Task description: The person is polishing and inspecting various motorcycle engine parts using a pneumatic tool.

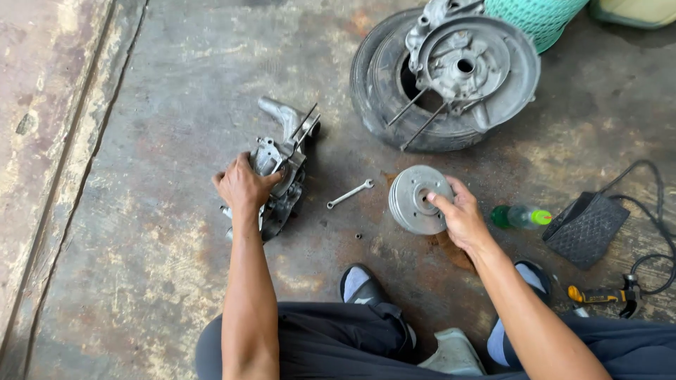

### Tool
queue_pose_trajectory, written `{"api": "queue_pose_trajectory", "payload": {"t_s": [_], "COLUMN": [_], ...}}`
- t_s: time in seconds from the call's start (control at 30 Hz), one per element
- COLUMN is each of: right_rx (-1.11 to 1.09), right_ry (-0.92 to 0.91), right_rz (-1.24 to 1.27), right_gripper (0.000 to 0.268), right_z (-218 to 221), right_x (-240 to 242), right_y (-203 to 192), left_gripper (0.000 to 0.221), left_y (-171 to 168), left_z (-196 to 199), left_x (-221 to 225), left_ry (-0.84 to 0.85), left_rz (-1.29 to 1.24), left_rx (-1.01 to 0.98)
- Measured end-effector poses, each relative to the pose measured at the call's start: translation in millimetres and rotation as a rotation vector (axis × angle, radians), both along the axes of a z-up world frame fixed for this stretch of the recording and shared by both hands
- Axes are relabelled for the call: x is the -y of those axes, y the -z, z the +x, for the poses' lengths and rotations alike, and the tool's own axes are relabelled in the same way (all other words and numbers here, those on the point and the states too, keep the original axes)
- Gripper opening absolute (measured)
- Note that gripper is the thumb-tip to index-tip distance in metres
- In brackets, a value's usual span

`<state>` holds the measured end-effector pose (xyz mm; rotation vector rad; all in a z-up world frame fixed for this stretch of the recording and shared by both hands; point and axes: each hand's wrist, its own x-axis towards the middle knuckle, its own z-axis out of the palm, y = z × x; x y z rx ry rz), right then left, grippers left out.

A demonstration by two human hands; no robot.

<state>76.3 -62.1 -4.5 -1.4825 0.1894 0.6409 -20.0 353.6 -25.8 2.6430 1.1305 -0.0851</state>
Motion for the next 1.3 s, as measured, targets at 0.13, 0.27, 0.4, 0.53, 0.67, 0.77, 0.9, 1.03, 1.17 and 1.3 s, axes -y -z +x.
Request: {"api": "queue_pose_trajectory", "payload": {"t_s": [0.13,0.27,0.4,0.53,0.67,0.77,0.9,1.03,1.17,1.3], "right_rx": [0.027,0.038,0.106,0.127,0.163,0.184,0.219,0.055,0.075,0.166], "right_ry": [-0.004,-0.025,-0.003,0.011,0.039,0.054,-0.088,-0.286,-0.499,-0.510], "right_rz": [-0.002,-0.011,-0.008,0.005,0.025,0.056,0.044,0.166,-0.707,-1.180], "right_gripper": [0.055,0.055,0.056,0.055,0.056,0.059,0.062,0.070,0.057,0.091], "right_z": [0.5,-0.5,-7.7,-10.6,-17.2,-25.5,-34.6,-14.8,-8.9,-25.4], "right_x": [-2.8,-1.4,-0.6,4.6,6.8,2.6,-1.6,37.0,99.6,133.1], "right_y": [1.8,4.8,4.8,-2.1,-7.0,-14.5,-34.4,-35.3,68.4,227.0], "left_gripper": [0.088,0.092,0.099,0.102,0.071,0.079,0.077,0.067,0.075,0.075], "left_y": [4.7,-8.8,-31.6,-27.2,-44.7,-61.6,-72.7,-23.3,-49.5,-74.8], "left_z": [3.6,3.2,-0.3,-8.7,-6.1,-2.8,-8.0,-23.9,-21.8,-18.2], "left_x": [-2.3,6.2,30.3,46.8,118.2,198.3,281.9,268.7,251.5,244.7], "left_ry": [-0.004,-0.004,0.012,-0.004,-0.035,-0.059,-0.438,-0.407,-0.517,-0.599], "left_rz": [0.014,-0.017,0.047,0.108,0.090,-0.550,-1.671,-1.687,-1.510,-1.482], "left_rx": [0.013,-0.004,-0.007,-0.007,0.239,0.247,0.672,0.791,0.865,0.938]}}
